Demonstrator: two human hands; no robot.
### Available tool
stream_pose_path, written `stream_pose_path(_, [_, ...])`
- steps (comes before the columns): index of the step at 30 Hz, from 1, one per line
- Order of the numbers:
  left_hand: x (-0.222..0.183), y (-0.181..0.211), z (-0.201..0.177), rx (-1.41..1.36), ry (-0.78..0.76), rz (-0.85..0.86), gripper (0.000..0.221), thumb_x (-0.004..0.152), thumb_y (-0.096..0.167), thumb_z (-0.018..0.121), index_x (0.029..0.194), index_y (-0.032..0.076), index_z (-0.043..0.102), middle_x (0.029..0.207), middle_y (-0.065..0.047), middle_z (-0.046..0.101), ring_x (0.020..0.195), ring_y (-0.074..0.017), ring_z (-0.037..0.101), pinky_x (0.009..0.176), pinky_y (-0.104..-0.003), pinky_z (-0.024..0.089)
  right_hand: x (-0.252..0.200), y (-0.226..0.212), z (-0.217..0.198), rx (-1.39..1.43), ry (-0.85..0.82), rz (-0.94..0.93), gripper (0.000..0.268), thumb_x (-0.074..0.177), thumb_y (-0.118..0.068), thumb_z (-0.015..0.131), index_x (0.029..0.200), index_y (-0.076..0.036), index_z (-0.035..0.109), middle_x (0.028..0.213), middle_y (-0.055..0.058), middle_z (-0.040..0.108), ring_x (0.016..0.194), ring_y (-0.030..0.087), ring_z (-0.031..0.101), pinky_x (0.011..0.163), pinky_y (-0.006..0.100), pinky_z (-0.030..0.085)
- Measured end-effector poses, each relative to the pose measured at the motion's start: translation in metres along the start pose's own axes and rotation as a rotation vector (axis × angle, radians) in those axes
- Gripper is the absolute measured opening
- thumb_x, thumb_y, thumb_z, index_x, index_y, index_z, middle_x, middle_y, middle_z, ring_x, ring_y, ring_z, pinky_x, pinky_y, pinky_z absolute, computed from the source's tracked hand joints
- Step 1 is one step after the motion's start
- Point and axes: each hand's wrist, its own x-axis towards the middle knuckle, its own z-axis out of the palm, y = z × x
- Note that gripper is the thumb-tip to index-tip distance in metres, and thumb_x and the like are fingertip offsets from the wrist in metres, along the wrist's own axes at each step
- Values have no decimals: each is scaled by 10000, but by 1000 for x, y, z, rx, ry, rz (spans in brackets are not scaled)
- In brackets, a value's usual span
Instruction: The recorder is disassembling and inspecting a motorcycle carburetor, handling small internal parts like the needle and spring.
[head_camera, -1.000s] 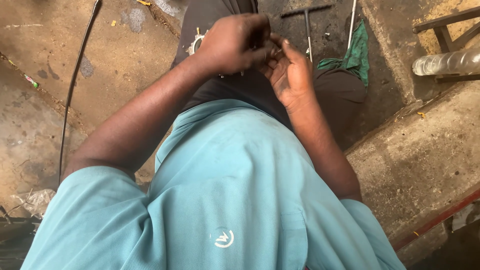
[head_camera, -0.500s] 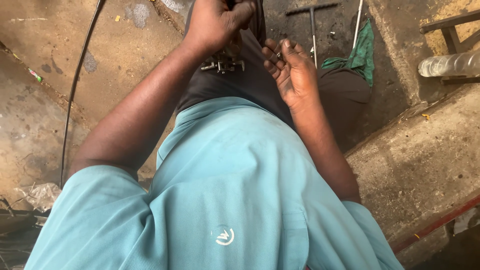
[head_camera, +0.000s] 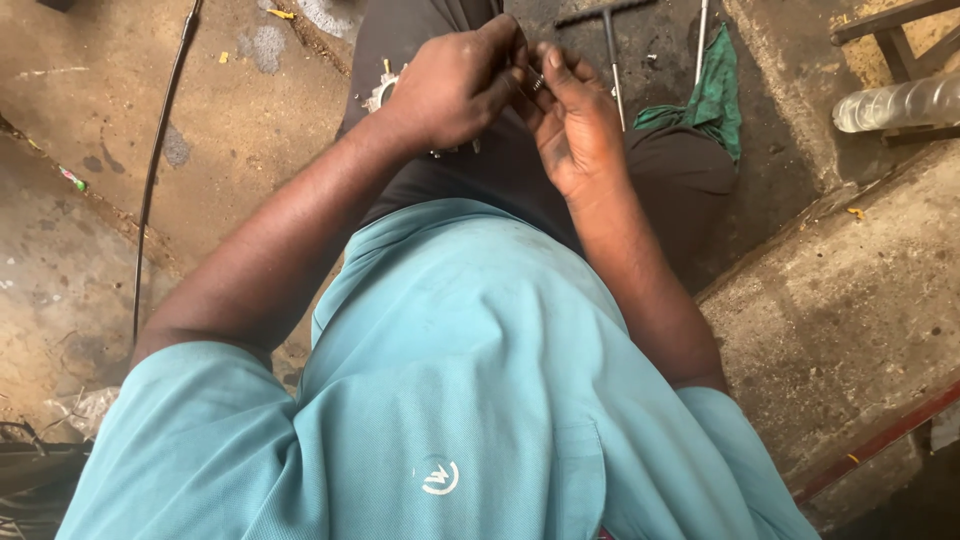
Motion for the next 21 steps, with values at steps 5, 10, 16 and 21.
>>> stream_pose_path(5, [4,8,-1,84,-10,-68,384,905,308,821,1071,57,582,811,-104,719,747,-292,736,652,-438,566,6,5,9,-16,-16,-36,185,1015,-208,804,1124,-81,725,1085,28,704,927,120,631,945,343,582])
stream_pose_path(10, [2,-6,0,46,63,-64,188,954,231,780,1000,70,692,827,-71,733,757,-233,748,668,-396,577,-1,-2,21,4,10,-18,199,1011,-153,696,1177,-44,689,1069,50,698,1032,161,677,1036,394,603])
stream_pose_path(16, [4,2,-11,-78,53,-163,150,1008,227,731,1026,79,714,704,-51,680,612,-193,668,569,-378,497,-17,-19,29,-72,111,-8,266,1005,-80,499,1248,-21,592,1145,129,746,1101,231,739,994,408,615])
stream_pose_path(21, [4,-2,-10,-59,37,-126,177,1018,246,706,1020,70,710,738,-70,701,638,-199,682,591,-383,513,-18,-10,-11,-134,121,-84,230,1127,-168,502,1287,-29,592,997,84,671,886,198,702,751,362,616])
